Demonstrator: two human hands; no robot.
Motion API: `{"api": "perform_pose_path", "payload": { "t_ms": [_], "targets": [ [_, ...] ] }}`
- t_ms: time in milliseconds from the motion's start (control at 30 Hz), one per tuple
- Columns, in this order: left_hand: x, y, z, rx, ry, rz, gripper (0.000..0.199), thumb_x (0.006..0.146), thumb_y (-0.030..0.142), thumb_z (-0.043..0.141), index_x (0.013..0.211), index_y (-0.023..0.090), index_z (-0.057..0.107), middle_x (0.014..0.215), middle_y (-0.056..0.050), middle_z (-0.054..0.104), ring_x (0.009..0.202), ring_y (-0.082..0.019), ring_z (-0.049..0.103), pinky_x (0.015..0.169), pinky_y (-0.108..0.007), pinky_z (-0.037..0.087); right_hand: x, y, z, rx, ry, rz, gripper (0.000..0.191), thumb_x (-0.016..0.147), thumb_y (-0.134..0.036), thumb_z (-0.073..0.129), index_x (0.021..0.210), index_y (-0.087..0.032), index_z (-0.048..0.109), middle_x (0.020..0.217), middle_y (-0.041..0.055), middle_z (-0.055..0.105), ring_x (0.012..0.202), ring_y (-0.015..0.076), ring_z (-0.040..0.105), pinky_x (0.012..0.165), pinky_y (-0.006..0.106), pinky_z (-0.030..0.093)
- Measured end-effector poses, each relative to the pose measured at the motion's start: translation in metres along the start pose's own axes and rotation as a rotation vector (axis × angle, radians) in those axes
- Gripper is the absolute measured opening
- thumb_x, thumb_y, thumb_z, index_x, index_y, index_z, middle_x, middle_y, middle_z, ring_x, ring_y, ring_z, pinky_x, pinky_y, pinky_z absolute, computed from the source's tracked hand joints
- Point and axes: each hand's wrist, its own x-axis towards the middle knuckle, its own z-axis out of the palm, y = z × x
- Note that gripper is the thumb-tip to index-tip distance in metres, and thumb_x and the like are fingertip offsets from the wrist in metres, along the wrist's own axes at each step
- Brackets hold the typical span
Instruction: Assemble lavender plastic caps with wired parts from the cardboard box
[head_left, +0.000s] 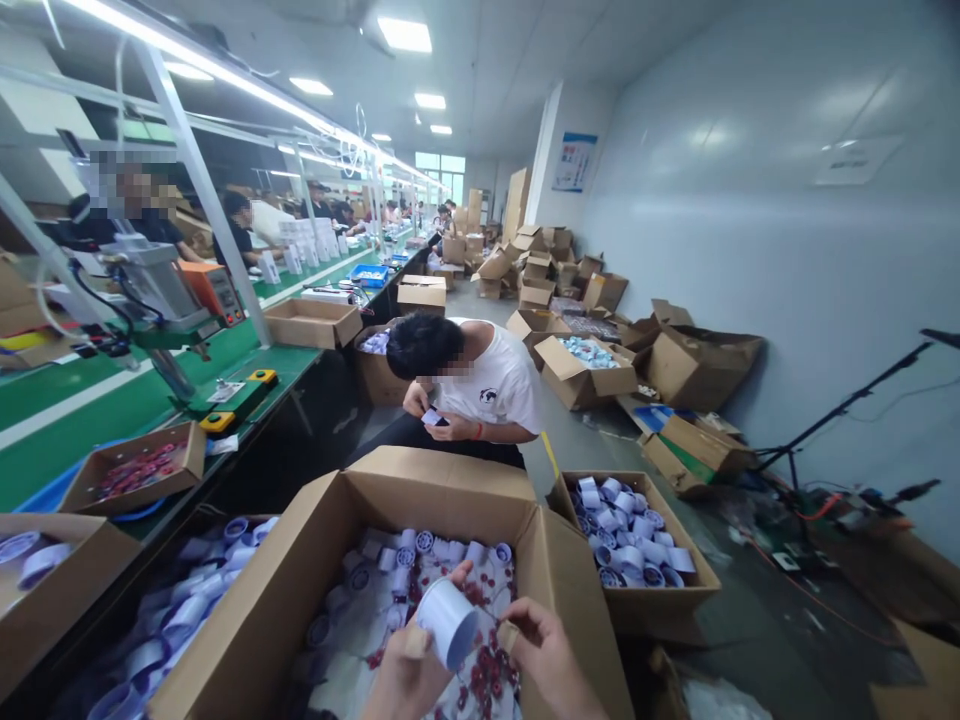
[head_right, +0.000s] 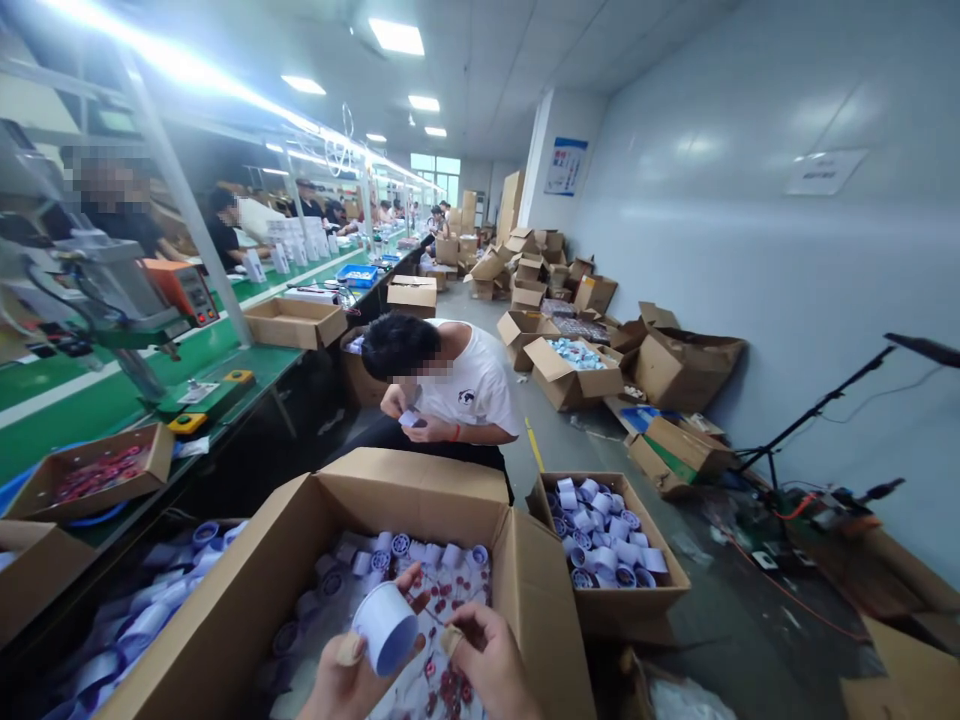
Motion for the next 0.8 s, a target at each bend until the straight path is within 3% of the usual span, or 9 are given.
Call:
{"api": "perform_pose_path", "payload": {
  "t_ms": [200, 367, 567, 800],
  "targets": [
    [-0.001, 0.0, -0.003, -0.092, -0.043, 0.005, 0.089, 0.046, 0.026, 0.082, 0.129, 0.03, 0.052, 0.112, -0.004, 0.068, 0.101, -0.027, 0.062, 0.084, -0.032, 0.047, -0.008, 0.004, -0.002, -0.144, 0.084, -0.114, 0.031, 0.065, -0.047, 0.074, 0.078, -0.02, 0.07, 0.068, 0.0022, 0.066, 0.059, 0.0156, 0.056, 0.056, 0.025, 0.046],
    [-0.001, -0.006, -0.001, -0.159, -0.168, 0.014, 0.07, 0.057, 0.035, 0.075, 0.124, 0.032, 0.056, 0.118, -0.003, 0.066, 0.114, -0.026, 0.055, 0.086, -0.033, 0.048, -0.016, -0.015, 0.001, -0.035, 0.172, -0.207, 0.035, 0.06, -0.052, 0.075, 0.073, -0.02, 0.07, 0.068, 0.0037, 0.067, 0.057, 0.0165, 0.06, 0.057, 0.027, 0.05],
    [-0.001, -0.011, 0.017, -0.219, -0.247, 0.0, 0.051, 0.069, 0.045, 0.063, 0.118, 0.029, 0.062, 0.117, -0.003, 0.066, 0.115, -0.023, 0.054, 0.09, -0.031, 0.046, -0.025, -0.038, 0.012, 0.09, 0.157, -0.219, 0.035, 0.057, -0.05, 0.079, 0.072, -0.021, 0.07, 0.061, 0.0028, 0.067, 0.052, 0.0158, 0.059, 0.053, 0.027, 0.051],
    [0.001, -0.016, 0.026, -0.248, -0.303, -0.03, 0.046, 0.074, 0.046, 0.059, 0.115, 0.024, 0.065, 0.114, -0.005, 0.069, 0.109, -0.02, 0.059, 0.09, -0.03, 0.045, -0.029, -0.039, 0.018, 0.164, 0.048, -0.229, 0.034, 0.059, -0.049, 0.078, 0.076, -0.021, 0.069, 0.062, 0.0031, 0.068, 0.053, 0.0161, 0.062, 0.052, 0.027, 0.051]
  ]
}}
